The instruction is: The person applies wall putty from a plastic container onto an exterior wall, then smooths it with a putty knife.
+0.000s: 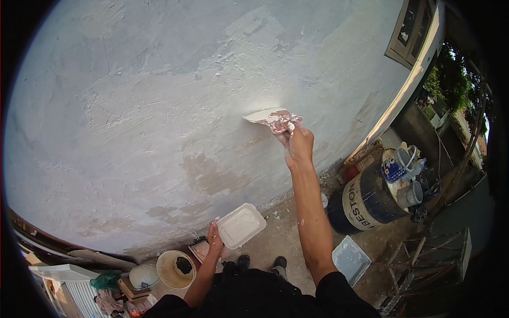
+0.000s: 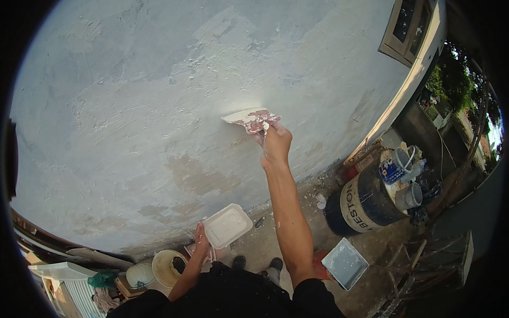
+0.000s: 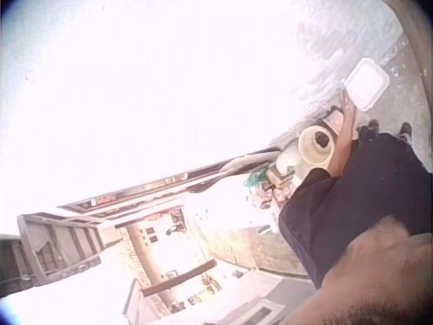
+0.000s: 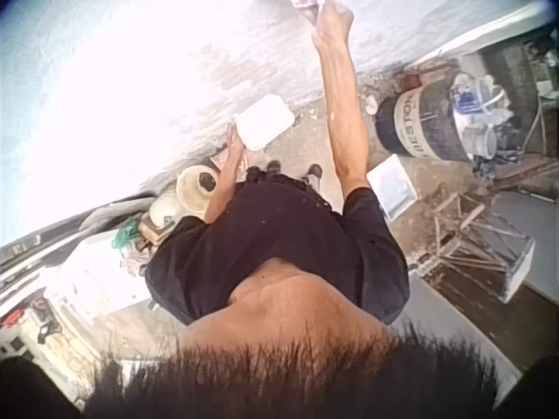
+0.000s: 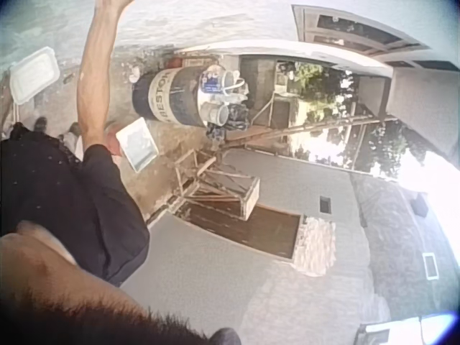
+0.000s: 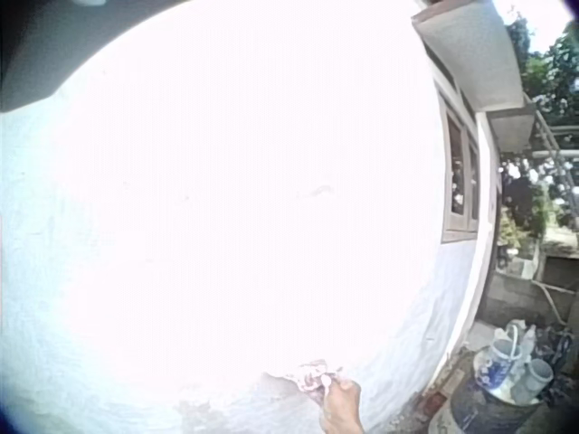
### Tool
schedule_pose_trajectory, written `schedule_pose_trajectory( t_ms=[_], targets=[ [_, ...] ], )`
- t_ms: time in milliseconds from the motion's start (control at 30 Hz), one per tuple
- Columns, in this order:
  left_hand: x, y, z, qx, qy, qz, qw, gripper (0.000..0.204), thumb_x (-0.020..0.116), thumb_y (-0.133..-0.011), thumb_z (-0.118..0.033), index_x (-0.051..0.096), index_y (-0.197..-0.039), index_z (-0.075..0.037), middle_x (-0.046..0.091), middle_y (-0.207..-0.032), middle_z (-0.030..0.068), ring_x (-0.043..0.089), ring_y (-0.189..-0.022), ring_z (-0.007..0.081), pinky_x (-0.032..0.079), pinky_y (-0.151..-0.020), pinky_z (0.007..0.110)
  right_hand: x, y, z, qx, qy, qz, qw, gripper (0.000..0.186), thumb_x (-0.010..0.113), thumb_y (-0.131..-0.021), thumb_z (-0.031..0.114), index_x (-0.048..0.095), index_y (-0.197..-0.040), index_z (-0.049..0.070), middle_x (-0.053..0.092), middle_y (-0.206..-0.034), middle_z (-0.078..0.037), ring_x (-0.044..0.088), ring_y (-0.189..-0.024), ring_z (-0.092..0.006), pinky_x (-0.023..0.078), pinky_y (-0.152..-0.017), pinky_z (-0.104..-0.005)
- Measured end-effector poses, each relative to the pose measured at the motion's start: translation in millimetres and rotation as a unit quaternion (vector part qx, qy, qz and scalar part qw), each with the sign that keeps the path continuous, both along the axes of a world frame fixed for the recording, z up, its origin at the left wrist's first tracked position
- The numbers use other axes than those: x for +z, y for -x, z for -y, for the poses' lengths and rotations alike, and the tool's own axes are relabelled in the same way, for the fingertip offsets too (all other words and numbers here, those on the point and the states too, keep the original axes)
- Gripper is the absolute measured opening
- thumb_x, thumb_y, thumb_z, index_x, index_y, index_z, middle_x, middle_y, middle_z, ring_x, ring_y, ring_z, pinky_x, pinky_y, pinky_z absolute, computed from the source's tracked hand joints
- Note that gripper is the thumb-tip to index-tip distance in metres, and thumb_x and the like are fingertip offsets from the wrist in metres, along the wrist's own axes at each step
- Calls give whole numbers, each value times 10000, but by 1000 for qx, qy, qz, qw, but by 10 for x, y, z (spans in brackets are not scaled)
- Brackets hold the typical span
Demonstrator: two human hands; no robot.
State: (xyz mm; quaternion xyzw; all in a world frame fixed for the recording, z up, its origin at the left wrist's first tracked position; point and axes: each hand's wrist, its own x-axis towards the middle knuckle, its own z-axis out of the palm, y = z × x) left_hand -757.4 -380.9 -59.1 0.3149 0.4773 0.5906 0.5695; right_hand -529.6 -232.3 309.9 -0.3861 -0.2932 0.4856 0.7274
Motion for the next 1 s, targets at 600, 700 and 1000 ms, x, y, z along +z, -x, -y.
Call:
schedule_pose_trajectory(
  t_ms=[600,700,1000],
  targets=[
    [51,81,51,5,10,23,1000,441,356,-1024,-339,472,-1284,-2,547,-1184,86,505,-1097,154,385,-966,280,-1069,230,-121,-37,106,-112,987,299,445,-904,-16,530,-1188,-61,590,-1114,-125,632,-942,-198,576,-792,-325],
    [-12,85,42,-7,5,37,999,439,351,-1026,-342,477,-1274,-3,546,-1174,82,501,-1090,148,384,-962,279,-951,221,-126,-35,74,-118,990,303,429,-893,-32,530,-1176,-71,588,-1092,-130,629,-933,-197,574,-790,-321],
    [-82,4,9,-46,-14,47,998,432,343,-1028,-336,476,-1268,-2,545,-1163,89,502,-1084,153,380,-965,282,-495,103,-6,-30,20,-99,994,296,405,-879,-39,529,-1144,-83,588,-1056,-137,627,-909,-195,579,-755,-328]
  ],
)
